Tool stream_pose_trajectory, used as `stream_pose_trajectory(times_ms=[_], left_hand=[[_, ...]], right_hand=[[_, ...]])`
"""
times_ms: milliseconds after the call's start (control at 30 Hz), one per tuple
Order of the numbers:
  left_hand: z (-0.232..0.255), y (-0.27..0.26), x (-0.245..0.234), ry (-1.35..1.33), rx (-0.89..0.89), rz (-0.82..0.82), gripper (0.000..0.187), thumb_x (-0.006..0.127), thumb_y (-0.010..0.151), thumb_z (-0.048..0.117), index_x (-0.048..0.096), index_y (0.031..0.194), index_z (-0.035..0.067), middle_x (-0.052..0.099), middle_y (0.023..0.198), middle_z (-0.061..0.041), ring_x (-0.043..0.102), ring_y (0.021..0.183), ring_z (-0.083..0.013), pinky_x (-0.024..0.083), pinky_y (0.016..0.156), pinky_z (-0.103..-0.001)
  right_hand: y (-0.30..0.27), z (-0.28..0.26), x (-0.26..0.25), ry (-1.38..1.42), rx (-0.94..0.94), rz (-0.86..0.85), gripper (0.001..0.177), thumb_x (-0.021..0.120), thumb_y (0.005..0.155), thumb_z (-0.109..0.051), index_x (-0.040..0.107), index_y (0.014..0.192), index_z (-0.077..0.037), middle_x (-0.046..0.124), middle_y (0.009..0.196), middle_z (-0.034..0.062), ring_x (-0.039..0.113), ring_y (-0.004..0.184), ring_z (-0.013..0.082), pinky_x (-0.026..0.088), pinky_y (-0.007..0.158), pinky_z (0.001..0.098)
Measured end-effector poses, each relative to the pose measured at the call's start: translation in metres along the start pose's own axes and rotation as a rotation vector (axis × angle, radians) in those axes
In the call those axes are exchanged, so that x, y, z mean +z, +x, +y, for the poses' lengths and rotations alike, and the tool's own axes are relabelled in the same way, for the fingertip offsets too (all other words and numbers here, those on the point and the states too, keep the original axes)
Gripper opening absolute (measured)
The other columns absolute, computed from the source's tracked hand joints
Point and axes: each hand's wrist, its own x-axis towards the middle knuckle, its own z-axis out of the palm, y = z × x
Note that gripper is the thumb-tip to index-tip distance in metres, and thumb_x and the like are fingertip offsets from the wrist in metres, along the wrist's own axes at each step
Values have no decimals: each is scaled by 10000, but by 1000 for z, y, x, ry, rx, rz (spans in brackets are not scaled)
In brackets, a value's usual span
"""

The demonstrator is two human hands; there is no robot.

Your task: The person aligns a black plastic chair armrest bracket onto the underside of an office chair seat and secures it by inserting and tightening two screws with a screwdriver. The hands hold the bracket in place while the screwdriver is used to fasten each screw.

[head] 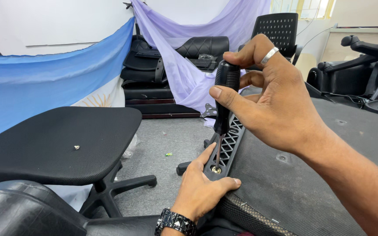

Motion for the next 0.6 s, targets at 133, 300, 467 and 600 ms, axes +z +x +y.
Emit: stream_pose_trajectory(times_ms=[133,300,467,600], left_hand=[[3,-3,2,69,-37,41,1083,854,566,244,444,1565,161,640,1315,-134,634,1206,-223,472,1042,-340],[7,-4,3,27,-84,16,1052,822,564,232,415,1530,142,720,1238,-130,717,1123,-208,517,1012,-334],[10,-7,2,10,-83,37,1043,828,568,223,442,1536,176,745,1181,-112,733,1078,-193,523,993,-303],[10,-6,2,8,-71,51,1020,851,589,232,452,1526,182,746,1167,-94,728,1071,-183,517,989,-298]], right_hand=[[1,-1,1,-18,-12,-12,390,737,953,-129,485,1220,3,577,1169,112,713,962,126,623,725,248],[1,5,0,-102,-19,-1,397,755,965,-138,483,1224,-10,584,1117,113,692,932,121,615,730,240],[1,10,-1,97,46,-40,392,704,972,-130,437,1243,-37,566,1191,127,682,1045,134,624,827,284],[2,10,-3,159,-62,-116,365,665,971,-112,415,1226,-35,558,1276,146,628,1173,166,599,976,332]])
